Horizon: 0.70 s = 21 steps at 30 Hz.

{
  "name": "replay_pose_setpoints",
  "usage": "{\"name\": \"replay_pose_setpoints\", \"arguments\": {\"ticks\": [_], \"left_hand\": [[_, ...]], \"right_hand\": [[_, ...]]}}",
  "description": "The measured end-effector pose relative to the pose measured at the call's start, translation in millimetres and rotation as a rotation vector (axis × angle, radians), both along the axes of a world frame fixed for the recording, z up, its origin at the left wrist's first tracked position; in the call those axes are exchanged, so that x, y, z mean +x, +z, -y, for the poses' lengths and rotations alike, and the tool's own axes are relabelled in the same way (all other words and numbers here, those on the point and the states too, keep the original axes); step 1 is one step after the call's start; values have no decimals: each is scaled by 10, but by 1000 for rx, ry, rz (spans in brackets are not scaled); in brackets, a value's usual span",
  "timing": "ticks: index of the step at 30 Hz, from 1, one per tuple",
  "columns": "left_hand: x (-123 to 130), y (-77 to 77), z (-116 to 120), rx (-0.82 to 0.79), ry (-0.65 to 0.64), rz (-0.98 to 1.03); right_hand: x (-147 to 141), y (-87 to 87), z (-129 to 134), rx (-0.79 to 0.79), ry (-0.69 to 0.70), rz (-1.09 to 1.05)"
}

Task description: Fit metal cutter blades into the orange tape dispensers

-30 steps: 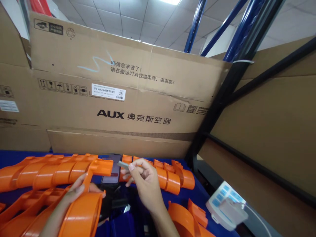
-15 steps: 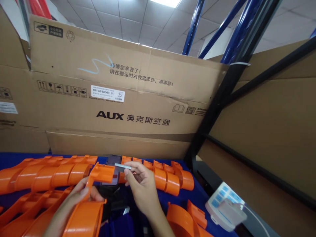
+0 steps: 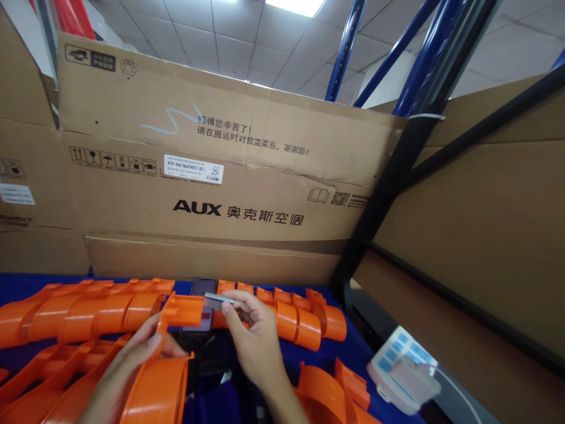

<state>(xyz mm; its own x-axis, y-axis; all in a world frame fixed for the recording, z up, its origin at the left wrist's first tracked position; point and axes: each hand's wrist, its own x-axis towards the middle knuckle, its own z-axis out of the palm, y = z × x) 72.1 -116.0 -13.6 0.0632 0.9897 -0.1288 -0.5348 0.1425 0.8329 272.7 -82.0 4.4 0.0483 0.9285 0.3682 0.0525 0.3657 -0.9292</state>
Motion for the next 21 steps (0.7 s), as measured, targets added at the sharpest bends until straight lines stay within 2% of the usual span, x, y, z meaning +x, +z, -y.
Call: {"name": "replay_pose_setpoints", "arguments": {"ticks": [16, 21], "left_hand": [[-22, -131, -49, -9, 13, -65], [-2, -111, 0, -39, -4, -101]], "right_hand": [[-8, 33, 56, 0, -29, 53], [23, 14, 54, 17, -47, 110]]}}
